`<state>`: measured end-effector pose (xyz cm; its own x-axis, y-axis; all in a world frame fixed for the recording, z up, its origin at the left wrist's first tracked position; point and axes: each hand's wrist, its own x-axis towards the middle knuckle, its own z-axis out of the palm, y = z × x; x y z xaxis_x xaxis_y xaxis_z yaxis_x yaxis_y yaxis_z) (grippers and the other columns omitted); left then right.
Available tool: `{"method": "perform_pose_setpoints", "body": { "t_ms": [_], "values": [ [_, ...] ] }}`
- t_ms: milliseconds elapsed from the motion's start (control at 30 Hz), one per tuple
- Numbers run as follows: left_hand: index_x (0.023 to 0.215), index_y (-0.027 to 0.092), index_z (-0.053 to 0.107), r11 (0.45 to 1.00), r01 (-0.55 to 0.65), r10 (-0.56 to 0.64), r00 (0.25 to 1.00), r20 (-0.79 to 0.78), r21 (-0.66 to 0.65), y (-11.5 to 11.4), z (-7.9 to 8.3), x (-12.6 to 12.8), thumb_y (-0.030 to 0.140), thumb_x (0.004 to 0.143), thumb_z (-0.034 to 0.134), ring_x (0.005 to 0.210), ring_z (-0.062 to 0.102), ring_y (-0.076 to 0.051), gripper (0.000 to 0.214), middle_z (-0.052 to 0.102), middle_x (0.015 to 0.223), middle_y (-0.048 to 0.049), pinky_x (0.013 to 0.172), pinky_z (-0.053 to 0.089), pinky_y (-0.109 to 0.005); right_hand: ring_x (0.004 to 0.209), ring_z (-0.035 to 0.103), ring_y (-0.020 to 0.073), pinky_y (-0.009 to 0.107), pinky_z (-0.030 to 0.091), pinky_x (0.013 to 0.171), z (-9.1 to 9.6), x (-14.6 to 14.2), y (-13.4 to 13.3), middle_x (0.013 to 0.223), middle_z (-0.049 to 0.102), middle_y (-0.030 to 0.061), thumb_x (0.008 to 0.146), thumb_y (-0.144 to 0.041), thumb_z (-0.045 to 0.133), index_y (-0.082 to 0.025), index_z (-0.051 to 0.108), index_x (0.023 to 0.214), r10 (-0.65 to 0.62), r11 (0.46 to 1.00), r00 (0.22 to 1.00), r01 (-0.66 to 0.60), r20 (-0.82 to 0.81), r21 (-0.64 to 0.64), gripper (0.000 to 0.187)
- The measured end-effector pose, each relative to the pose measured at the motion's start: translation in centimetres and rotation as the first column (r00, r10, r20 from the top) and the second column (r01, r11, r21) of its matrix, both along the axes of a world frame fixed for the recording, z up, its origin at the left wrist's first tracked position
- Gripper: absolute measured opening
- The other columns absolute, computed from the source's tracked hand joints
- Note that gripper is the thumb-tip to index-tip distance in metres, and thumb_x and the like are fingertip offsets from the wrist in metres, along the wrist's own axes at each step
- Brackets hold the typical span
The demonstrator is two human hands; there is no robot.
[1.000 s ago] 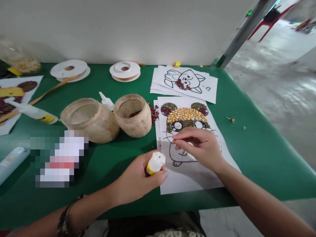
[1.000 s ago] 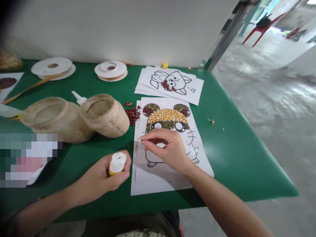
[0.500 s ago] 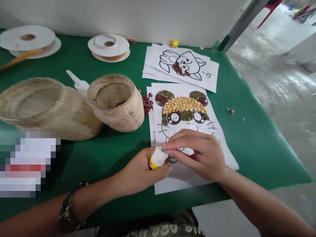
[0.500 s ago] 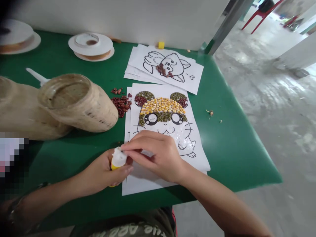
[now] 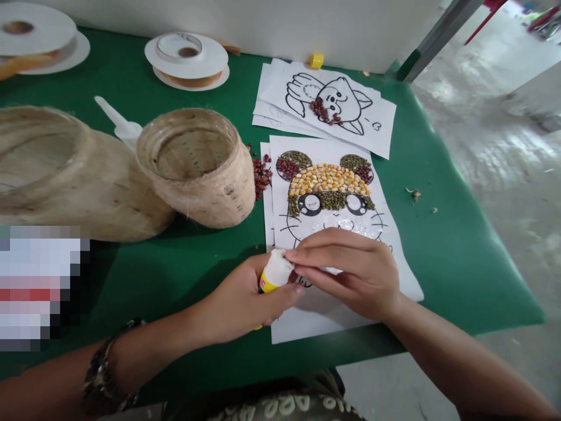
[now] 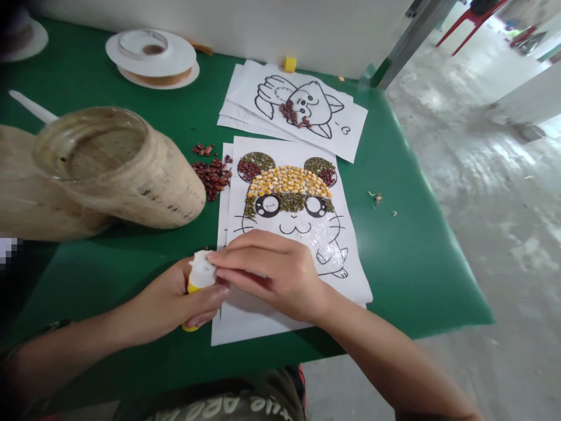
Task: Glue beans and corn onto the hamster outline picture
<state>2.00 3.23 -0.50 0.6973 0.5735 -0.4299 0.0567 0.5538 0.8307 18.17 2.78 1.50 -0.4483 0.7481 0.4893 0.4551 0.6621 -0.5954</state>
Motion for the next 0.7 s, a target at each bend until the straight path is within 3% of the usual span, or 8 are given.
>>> {"method": "perform_pose_setpoints", "body": {
  "t_ms": [367,700],
  "values": [
    [0.064,0.018,0.041,0.996,0.033,-0.032,0.999,0.017,-0.081,0.12,0.05,-0.1,0.025,0.07,0.055,0.031,0.029,-0.002,0.017,0.036,0.037,0.012,0.032,0.026,-0.012,0.074,0.061,0.0092,0.02,0.054,0.065,-0.99,0.53,0.09,0.08,0.066,0.0063,0.077,-0.011,0.057,-0.013,0.063,0.089,0.02,0.983,0.993,-0.041,0.118,0.181,0.013],
    [0.061,0.018,0.039,0.983,0.038,-0.021,0.996,0.091,-0.182,0.05,-0.29,-0.04,0.022,0.07,0.058,0.031,0.028,0.0,0.021,0.035,0.037,0.0122,0.032,0.025,-0.012,0.075,0.062,0.0104,0.021,0.056,0.066,-1.07,0.51,0.25,0.081,0.066,0.0062,0.077,-0.011,0.058,-0.016,0.063,0.086,0.035,0.987,0.995,-0.049,0.093,0.154,0.011]
  ]
}}
